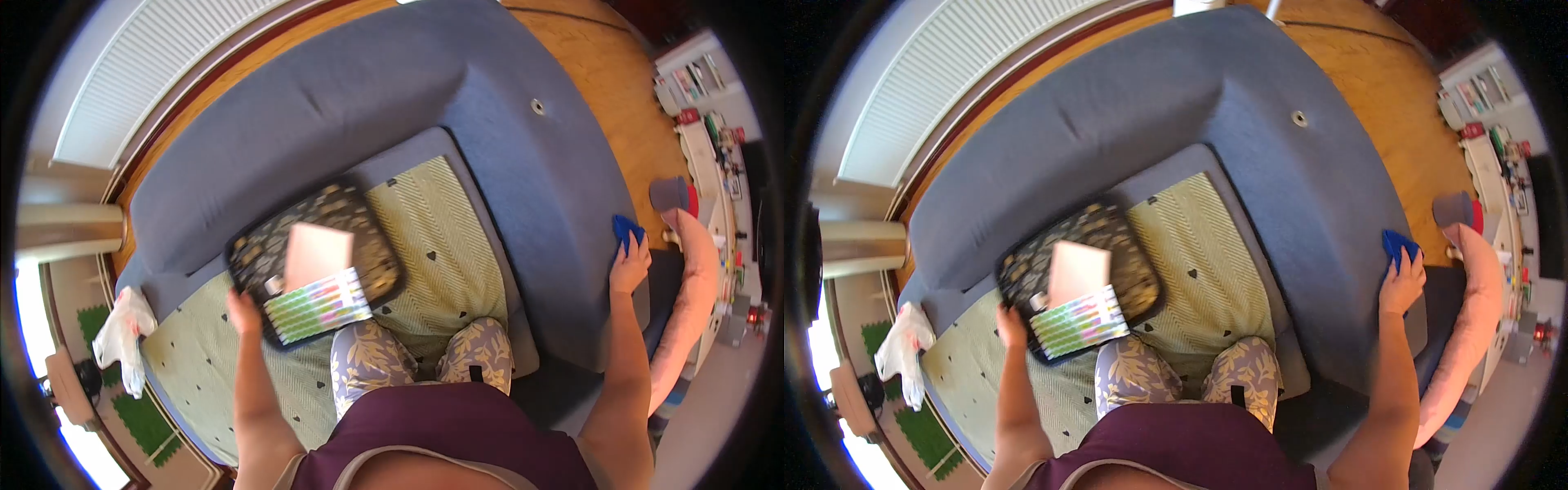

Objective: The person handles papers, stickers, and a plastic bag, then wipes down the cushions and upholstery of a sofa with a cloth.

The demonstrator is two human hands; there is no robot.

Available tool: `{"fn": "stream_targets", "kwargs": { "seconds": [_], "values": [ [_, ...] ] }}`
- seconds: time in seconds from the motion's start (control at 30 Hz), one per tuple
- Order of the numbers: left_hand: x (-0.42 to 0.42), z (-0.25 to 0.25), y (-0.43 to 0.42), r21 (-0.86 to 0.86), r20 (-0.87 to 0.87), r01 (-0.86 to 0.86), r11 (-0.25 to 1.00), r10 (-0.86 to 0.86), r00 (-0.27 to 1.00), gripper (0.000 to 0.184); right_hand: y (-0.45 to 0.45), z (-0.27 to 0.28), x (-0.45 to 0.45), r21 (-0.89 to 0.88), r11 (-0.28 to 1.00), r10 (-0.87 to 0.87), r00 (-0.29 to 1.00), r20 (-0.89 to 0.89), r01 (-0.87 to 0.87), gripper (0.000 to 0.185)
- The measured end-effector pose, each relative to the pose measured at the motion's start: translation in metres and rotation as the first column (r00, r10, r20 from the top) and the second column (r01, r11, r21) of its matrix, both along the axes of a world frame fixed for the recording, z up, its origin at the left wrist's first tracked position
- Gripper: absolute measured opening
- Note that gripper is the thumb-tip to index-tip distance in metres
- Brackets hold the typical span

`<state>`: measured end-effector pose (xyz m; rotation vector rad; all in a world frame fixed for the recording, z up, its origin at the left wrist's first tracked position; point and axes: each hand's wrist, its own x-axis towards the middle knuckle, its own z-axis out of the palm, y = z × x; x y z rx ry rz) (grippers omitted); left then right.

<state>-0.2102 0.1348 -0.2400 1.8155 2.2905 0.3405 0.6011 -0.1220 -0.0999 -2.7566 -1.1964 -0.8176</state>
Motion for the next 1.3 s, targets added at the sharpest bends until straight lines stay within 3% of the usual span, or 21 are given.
{"fn": "stream_targets", "kwargs": {
  "seconds": [0.1, 0.13, 0.2, 0.23, 0.27, 0.3, 0.33, 0.37, 0.43, 0.47, 0.53, 0.6, 0.63, 0.67, 0.73, 1.0, 1.3],
  "values": [
    [-0.074, 0.019, -0.01, -0.105, -0.067, -0.207, 0.973, 0.201, 0.977, 0.043, 0.008, -0.007, 0.002, 0.0, 1.0, -0.022, 0.996, 0.085, 0.022, 0.044],
    [-0.1, 0.016, -0.011, -0.163, -0.189, -0.325, 0.932, 0.294, 0.937, 0.045, 0.007, -0.009, 0.001, -0.002, 0.999, -0.031, 0.992, 0.121, 0.032, 0.044],
    [-0.078, 0.031, 0.002, 0.03, -0.49, -0.615, 0.788, 0.548, 0.678, 0.05, 0.018, 0.001, -0.005, -0.01, 1.0, -0.024, 0.989, 0.149, 0.026, 0.04],
    [-0.064, 0.036, 0.01, 0.148, -0.494, -0.354, 0.924, 0.379, 0.783, 0.048, 0.019, 0.005, -0.004, 0.002, 1.0, -0.007, 0.984, 0.176, 0.007, 0.039],
    [0.0, 0.052, 0.028, 0.208, -0.238, -0.222, 0.953, 0.269, 0.933, 0.048, 0.015, -0.009, -0.001, 0.01, 1.0, 0.001, 0.983, 0.182, -0.003, 0.038],
    [0.064, 0.067, 0.046, 0.268, 0.035, -0.106, 0.957, 0.1, 0.994, 0.051, 0.013, -0.012, 0.003, 0.004, 1.0, 0.023, 0.984, 0.176, -0.024, 0.043],
    [0.116, 0.06, 0.047, 0.243, -0.16, 0.225, 0.944, -0.19, 0.969, 0.047, 0.013, -0.015, 0.003, 0.003, 1.0, 0.016, 0.986, 0.164, -0.016, 0.043],
    [0.168, 0.054, 0.048, 0.194, -0.327, 0.529, 0.826, -0.454, 0.829, 0.044, 0.013, -0.012, 0.003, 0.008, 1.0, 0.022, 0.985, 0.173, -0.023, 0.043],
    [0.271, 0.032, 0.024, 0.003, 0.021, 0.63, 0.777, -0.63, 0.776, 0.046, 0.013, -0.011, 0.005, 0.021, 1.0, 0.011, 0.986, 0.168, -0.015, 0.043],
    [0.302, 0.003, 0.01, 0.174, -0.024, 0.77, 0.614, -0.779, 0.627, 0.052, 0.012, -0.009, 0.006, 0.025, 1.0, -0.005, 0.986, 0.166, 0.001, 0.043],
    [0.373, -0.016, -0.008, 0.091, 0.098, 0.708, 0.7, -0.714, 0.693, 0.056, 0.012, -0.004, 0.005, 0.043, 0.999, 0.008, 0.994, 0.112, -0.013, 0.045],
    [0.422, -0.044, -0.017, -0.049, 0.254, 0.521, 0.852, -0.494, 0.832, 0.057, 0.011, -0.004, 0.006, 0.059, 0.998, -0.004, 0.996, 0.093, -0.002, 0.046],
    [0.444, -0.044, -0.018, -0.128, 0.182, 0.429, 0.894, -0.404, 0.896, 0.056, 0.01, -0.005, 0.005, 0.068, 0.998, 0.001, 0.997, 0.078, -0.007, 0.046],
    [0.459, -0.049, -0.014, -0.115, 0.174, 0.45, 0.886, -0.428, 0.887, 0.056, 0.011, -0.005, 0.004, 0.083, 0.996, -0.023, 0.997, 0.076, 0.017, 0.046],
    [0.478, -0.061, -0.02, -0.052, 0.006, 0.269, 0.962, -0.269, 0.963, 0.057, 0.01, -0.003, 0.001, 0.109, 0.994, -0.003, 0.999, 0.054, -0.003, 0.046],
    [0.486, -0.114, -0.018, 0.214, -0.208, 0.283, 0.935, -0.24, 0.948, 0.058, 0.001, -0.008, 0.005, 0.173, 0.981, 0.088, 0.996, -0.025, -0.082, 0.044],
    [0.484, -0.116, -0.015, 0.187, -0.232, 0.269, 0.945, -0.224, 0.947, 0.058, -0.002, -0.007, 0.003, 0.285, 0.957, 0.104, 0.984, -0.143, -0.06, 0.053]
  ]
}}
